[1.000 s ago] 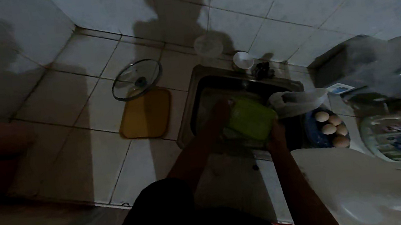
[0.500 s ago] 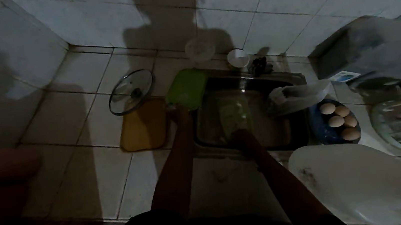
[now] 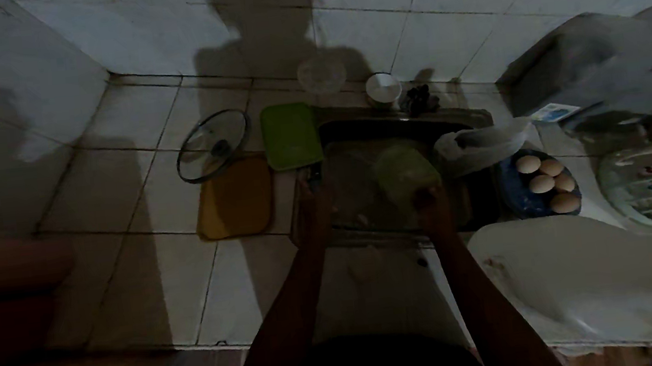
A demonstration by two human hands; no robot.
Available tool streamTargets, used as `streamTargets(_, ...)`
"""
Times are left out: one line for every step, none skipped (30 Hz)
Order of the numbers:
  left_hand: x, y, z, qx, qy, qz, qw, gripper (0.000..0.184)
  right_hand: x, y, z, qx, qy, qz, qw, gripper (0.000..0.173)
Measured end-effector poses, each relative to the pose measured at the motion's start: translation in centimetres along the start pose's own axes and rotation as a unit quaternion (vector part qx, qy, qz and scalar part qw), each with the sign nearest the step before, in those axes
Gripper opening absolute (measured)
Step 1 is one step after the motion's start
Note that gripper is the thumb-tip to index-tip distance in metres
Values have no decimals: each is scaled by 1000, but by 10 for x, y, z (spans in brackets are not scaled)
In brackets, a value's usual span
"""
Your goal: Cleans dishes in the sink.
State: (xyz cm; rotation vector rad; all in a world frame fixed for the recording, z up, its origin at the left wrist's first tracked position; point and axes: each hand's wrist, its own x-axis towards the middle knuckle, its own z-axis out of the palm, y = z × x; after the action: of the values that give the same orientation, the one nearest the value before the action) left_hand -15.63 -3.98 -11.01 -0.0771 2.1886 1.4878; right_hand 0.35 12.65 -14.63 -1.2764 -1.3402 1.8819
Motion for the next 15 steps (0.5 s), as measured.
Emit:
streamTargets(-13, 5, -6, 61, -60, 3, 996, 59, -3, 3, -3, 59, 32, 21, 998, 34)
streamTargets(-26, 10, -10, 134, -132, 13, 982, 60, -6, 5, -5, 89, 57, 29, 994, 33)
streamTargets(-38, 11, -13, 215, -213, 28, 953, 61, -9, 4, -6, 117, 74, 41, 990, 32)
streamTargets(-50, 5, -13, 287, -290, 53, 911, 64, -13, 1, -6, 146, 85, 51, 984, 32)
streamTargets(-61, -10, -10, 329, -341, 99, 875, 65, -18, -4, -5, 169, 95, 56, 979, 31)
streamTargets(-73, -29, -7, 359, -370, 155, 843, 63, -21, -9, -5, 194, 108, 61, 973, 28)
streamTargets(-83, -50, -4, 386, -376, 219, 814, 59, -23, -12, -5, 212, 113, 63, 969, 26)
streamTargets(-90, -71, -1, 415, -369, 285, 782, 53, -26, -13, -6, 221, 107, 62, 967, 29)
streamTargets(-93, -87, 2, 437, -359, 326, 757, 47, -27, -15, -7, 230, 103, 62, 966, 31)
streamTargets(-95, -97, 4, 438, -333, 363, 752, 43, -28, -17, -8, 239, 110, 63, 963, 34)
streamTargets(-97, -101, 5, 424, -299, 395, 758, 38, -28, -19, -8, 255, 120, 70, 957, 39)
streamTargets(-99, -102, 6, 413, -277, 408, 766, 35, -28, -22, -8, 270, 138, 78, 950, 42)
streamTargets(-99, -100, 7, 408, -264, 414, 769, 34, -28, -24, -8, 280, 147, 83, 945, 45)
streamTargets(-98, -101, 8, 403, -243, 431, 770, 32, -28, -26, -8, 284, 147, 83, 944, 49)
streamTargets(-95, -104, 12, 398, -219, 451, 768, 31, -28, -26, -8, 286, 137, 78, 945, 52)
